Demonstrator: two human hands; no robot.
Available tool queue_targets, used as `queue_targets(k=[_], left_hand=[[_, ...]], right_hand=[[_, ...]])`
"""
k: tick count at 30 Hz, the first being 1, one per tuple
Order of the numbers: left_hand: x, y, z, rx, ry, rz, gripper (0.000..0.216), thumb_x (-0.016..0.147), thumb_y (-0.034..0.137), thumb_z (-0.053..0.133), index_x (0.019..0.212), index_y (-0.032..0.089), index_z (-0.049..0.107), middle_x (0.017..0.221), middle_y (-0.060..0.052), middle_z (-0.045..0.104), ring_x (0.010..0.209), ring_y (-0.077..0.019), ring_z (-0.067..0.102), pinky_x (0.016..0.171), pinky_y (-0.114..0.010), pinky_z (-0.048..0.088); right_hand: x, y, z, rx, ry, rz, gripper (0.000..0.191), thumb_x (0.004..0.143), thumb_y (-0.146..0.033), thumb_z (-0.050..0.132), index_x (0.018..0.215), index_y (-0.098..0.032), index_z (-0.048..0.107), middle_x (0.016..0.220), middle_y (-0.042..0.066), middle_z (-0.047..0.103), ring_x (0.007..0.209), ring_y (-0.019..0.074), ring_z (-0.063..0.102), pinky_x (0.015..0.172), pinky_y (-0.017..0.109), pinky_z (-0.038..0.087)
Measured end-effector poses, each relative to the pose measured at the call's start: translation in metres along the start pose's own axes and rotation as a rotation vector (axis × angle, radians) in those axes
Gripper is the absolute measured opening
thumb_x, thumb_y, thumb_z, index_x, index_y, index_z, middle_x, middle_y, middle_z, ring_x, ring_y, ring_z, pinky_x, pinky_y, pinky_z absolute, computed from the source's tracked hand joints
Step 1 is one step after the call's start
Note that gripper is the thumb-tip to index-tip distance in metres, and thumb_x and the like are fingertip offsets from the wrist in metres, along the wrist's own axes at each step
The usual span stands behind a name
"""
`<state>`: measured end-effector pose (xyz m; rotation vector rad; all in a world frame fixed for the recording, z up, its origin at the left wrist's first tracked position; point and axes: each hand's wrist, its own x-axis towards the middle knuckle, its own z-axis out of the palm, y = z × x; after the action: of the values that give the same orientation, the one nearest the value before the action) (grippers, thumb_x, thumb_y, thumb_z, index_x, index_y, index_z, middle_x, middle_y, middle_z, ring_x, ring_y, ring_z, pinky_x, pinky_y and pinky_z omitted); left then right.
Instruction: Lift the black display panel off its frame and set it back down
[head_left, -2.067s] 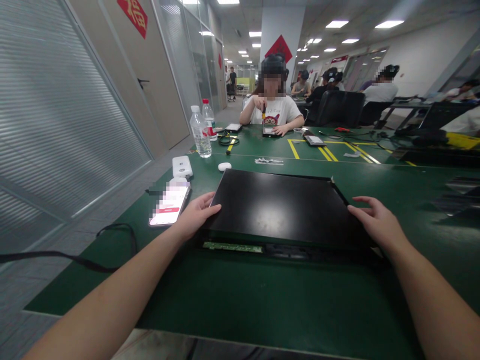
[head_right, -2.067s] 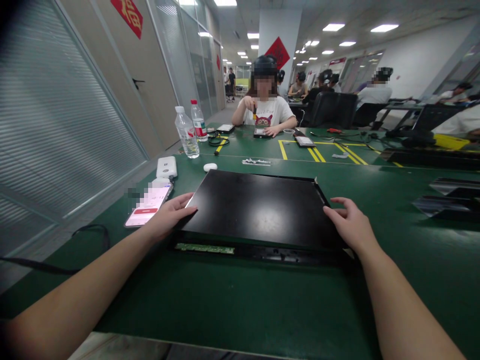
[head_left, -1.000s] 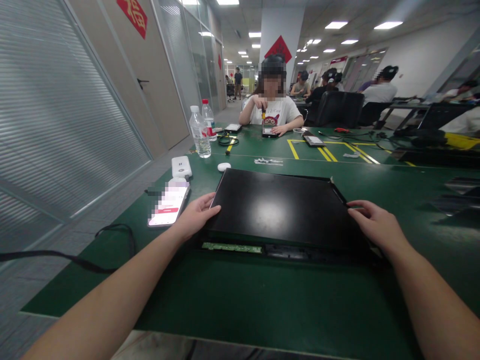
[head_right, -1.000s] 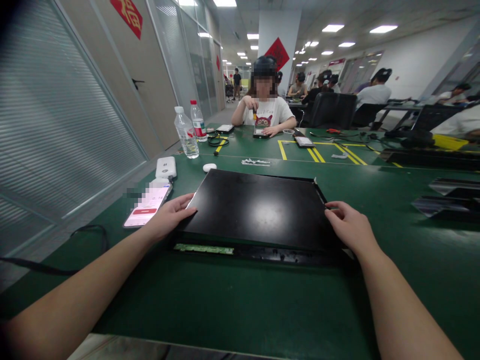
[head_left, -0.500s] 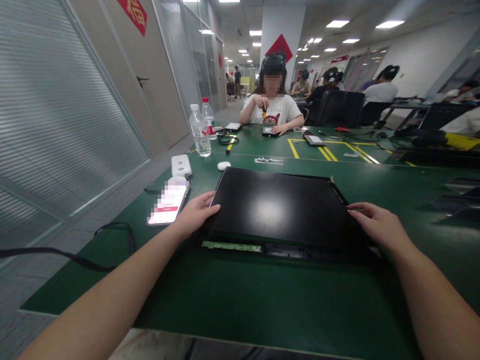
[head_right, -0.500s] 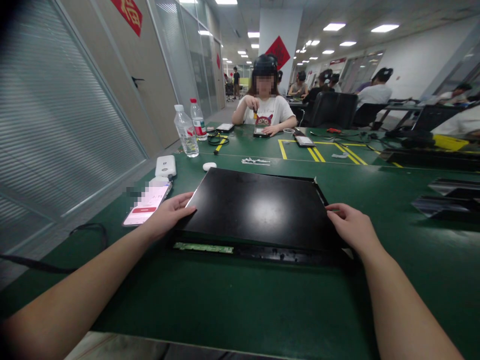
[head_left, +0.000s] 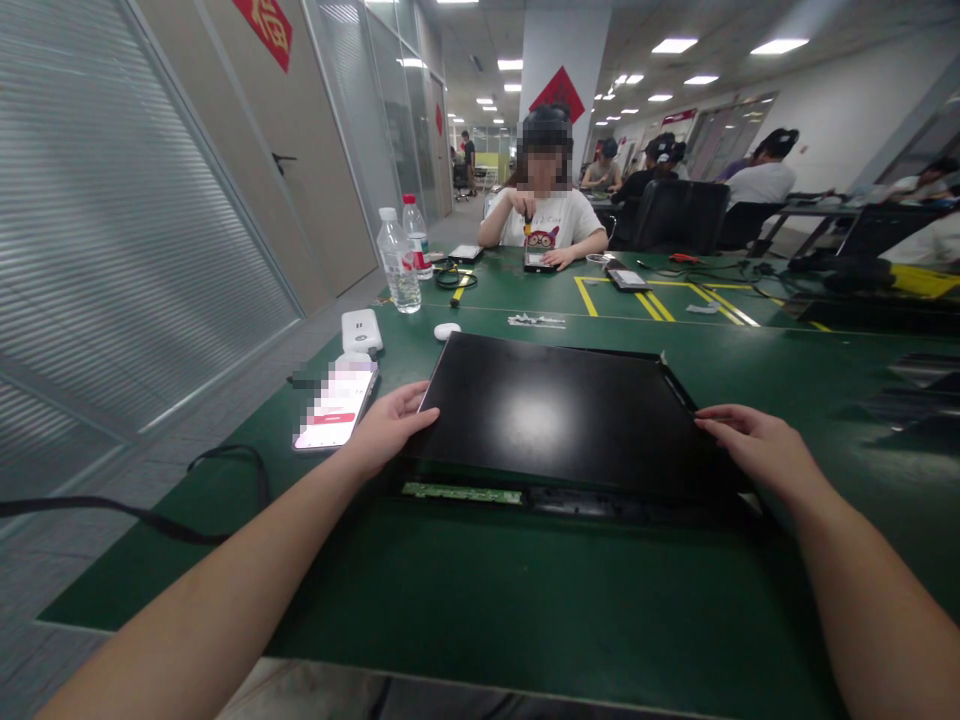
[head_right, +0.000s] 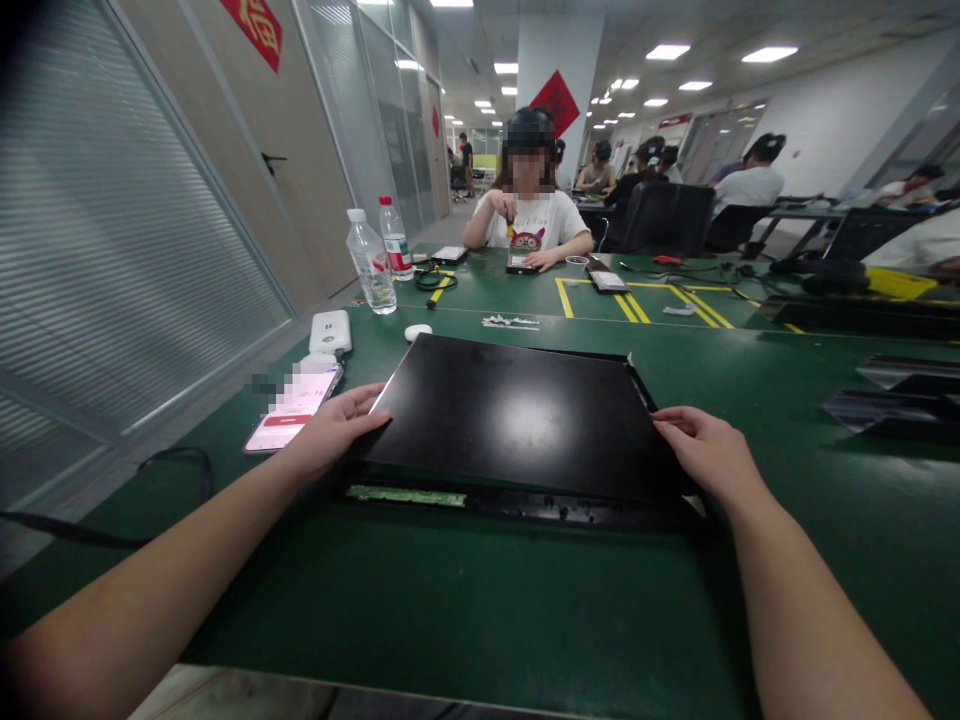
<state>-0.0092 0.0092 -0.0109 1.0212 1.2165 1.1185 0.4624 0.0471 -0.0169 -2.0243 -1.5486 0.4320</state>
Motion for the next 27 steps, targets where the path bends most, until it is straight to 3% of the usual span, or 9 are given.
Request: queue_targets(k=[10, 17, 23, 27], left_hand=[[0.001, -0.001, -0.002, -0.022, 0.010, 0.009, 0.059, 0.076, 0.014, 0.078, 0.131, 0.015, 0.057, 0.116, -0.012, 0.076, 0.104, -0.0266, 0.073, 0.094, -0.039, 0.059], [0.004, -0.006, -0.006, 0.041, 0.026, 0.073, 0.065, 0.073, 0.024, 0.082, 0.133, 0.018, 0.059, 0.133, -0.012, 0.068, 0.121, -0.0293, 0.064, 0.104, -0.042, 0.053], [0.006, -0.008, -0.014, 0.386, 0.096, 0.246, 0.068, 0.070, 0.046, 0.080, 0.130, 0.020, 0.064, 0.150, -0.013, 0.052, 0.139, -0.0345, 0.046, 0.117, -0.048, 0.035], [0.008, -0.008, -0.019, 0.691, 0.118, 0.256, 0.065, 0.075, 0.051, 0.071, 0.131, 0.019, 0.064, 0.155, -0.014, 0.044, 0.143, -0.0348, 0.040, 0.117, -0.050, 0.032]], right_hand=[[0.006, 0.009, 0.003, 0.064, 0.017, 0.006, 0.036, 0.067, -0.049, 0.064, 0.091, -0.025, 0.076, 0.080, 0.005, 0.075, 0.074, 0.0239, 0.065, 0.070, 0.039, 0.047], [0.006, 0.008, 0.004, 0.186, -0.008, 0.054, 0.034, 0.064, -0.045, 0.066, 0.089, -0.024, 0.075, 0.088, 0.006, 0.076, 0.079, 0.0235, 0.066, 0.076, 0.040, 0.048], [0.005, 0.007, 0.003, 0.185, -0.014, 0.065, 0.032, 0.066, -0.043, 0.065, 0.090, -0.024, 0.074, 0.091, 0.006, 0.076, 0.079, 0.0222, 0.065, 0.076, 0.038, 0.048], [0.006, 0.008, 0.002, 0.172, -0.027, 0.052, 0.033, 0.067, -0.042, 0.066, 0.092, -0.023, 0.075, 0.094, 0.007, 0.077, 0.083, 0.0225, 0.066, 0.078, 0.038, 0.047]])
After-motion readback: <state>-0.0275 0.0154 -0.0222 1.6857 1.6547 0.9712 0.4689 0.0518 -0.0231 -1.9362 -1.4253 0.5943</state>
